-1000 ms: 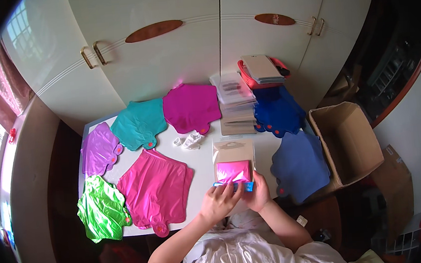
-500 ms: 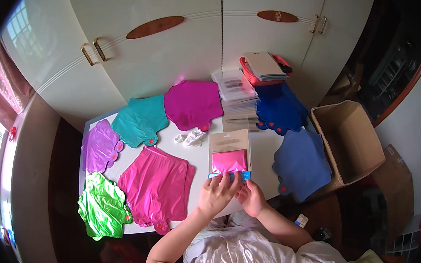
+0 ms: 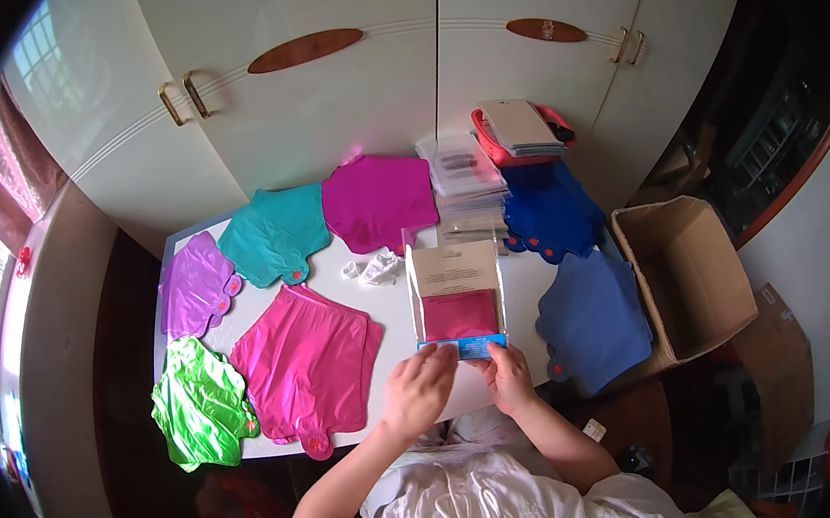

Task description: Folding various pieces of colored fabric and placing them into cardboard packaging sleeves.

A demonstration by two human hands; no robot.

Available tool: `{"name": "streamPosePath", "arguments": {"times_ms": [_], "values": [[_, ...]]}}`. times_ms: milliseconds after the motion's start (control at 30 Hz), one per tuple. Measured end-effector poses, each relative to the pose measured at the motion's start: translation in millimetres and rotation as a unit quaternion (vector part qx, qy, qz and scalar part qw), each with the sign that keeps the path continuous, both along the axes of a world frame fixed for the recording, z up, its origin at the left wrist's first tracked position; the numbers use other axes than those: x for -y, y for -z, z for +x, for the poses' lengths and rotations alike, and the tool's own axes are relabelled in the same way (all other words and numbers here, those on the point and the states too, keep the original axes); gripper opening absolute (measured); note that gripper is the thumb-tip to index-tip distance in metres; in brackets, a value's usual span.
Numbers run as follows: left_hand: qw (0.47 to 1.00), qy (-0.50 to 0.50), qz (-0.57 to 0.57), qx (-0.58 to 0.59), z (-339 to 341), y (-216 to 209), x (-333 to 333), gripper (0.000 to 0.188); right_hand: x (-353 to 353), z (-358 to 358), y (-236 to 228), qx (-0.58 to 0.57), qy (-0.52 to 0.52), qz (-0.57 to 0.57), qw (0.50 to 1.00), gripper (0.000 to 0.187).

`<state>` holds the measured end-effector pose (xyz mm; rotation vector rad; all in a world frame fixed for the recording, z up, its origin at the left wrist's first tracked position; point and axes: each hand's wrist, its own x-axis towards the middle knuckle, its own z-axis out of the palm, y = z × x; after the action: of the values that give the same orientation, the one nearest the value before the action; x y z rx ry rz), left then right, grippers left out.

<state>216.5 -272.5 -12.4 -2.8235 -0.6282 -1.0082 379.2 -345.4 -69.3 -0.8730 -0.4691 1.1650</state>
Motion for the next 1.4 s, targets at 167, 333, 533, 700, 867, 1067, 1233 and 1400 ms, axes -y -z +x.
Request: {"name": "streamPosePath", "arguments": {"times_ms": [167, 333, 533, 700, 867, 1067, 1233, 1400], "values": [[0.816, -0.062, -0.5, 0.283, -9.6, 6.4, 1.0, 0.032, -0.4, -7.6, -2.8, -0.04, -0.007, 0.067, 0.997, 0.025], [0.437, 0.111, -0.786, 0.423, -21.8, 21.7, -7.8, 0.014, -0.7, -11.6, -2.0, -0.07, -0.048, 0.1, 0.991, 0.024], [0.464, 0.079, -0.752, 0.461, -21.5, 15.7, -6.1, 0.011, -3.3, -2.4, -26.7, -0.013, -0.101, 0.084, 0.991, 0.027], [0.454, 0.072, -0.752, 0.472, -22.7, 18.0, -5.1, 0.011, -2.9, -1.6, -37.6, -0.009, -0.108, 0.068, 0.992, 0.024], [0.45, 0.067, -0.746, 0.485, -20.1, 12.9, -4.4, 0.014, -3.6, -3.9, -41.8, 0.005, -0.096, 0.062, 0.993, 0.017], [0.458, 0.059, -0.743, 0.485, -21.2, 15.8, -4.1, 0.023, -4.1, -6.7, -46.3, 0.012, -0.09, 0.058, 0.994, 0.014], [0.52, 0.061, -0.712, 0.467, -18.0, 11.8, -3.4, 0.013, -5.4, -9.6, -43.7, 0.011, -0.067, 0.052, 0.996, 0.012], [0.523, 0.064, -0.715, 0.46, -13.6, 7.5, -2.1, 0.017, -5.4, -14.3, -44.9, 0.027, -0.062, 0.038, 0.997, 0.008]]}}
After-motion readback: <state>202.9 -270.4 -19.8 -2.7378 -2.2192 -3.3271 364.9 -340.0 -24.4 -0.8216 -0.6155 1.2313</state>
